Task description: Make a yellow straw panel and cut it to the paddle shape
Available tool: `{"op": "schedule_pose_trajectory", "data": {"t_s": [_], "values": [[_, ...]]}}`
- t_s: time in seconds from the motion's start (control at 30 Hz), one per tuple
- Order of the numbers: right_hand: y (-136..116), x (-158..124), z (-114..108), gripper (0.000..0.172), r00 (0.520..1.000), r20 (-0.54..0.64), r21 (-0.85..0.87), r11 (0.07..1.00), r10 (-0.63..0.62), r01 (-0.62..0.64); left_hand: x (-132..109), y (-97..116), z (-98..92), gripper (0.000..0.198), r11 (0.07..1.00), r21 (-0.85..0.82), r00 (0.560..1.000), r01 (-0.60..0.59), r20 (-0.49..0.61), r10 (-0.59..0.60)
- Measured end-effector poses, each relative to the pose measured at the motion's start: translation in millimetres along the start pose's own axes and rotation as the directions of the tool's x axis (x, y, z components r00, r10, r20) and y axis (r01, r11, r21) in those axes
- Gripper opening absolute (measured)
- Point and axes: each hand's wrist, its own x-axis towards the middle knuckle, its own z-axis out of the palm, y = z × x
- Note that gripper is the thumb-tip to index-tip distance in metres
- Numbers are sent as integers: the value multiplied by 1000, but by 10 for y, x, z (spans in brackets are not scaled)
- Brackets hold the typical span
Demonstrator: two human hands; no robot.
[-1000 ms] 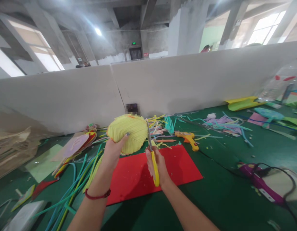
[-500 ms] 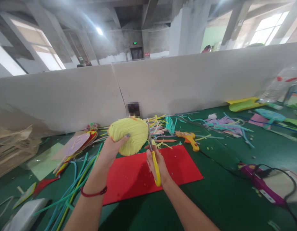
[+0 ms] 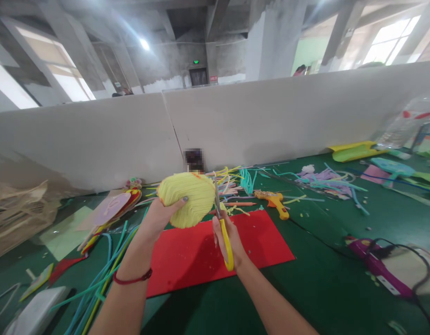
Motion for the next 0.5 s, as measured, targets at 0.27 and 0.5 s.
{"op": "schedule_pose_trajectory", "data": {"t_s": [0.27,0.5], "values": [[49,25,-33,45,1000,6,-48,999,-13,13,-13,8,-17,42,999,34,999,-16,31,15],[48,26,-29,46,998,-56,20,1000,20,-19,-20,54,-34,41,999,33,1000,-11,19,10]]}}
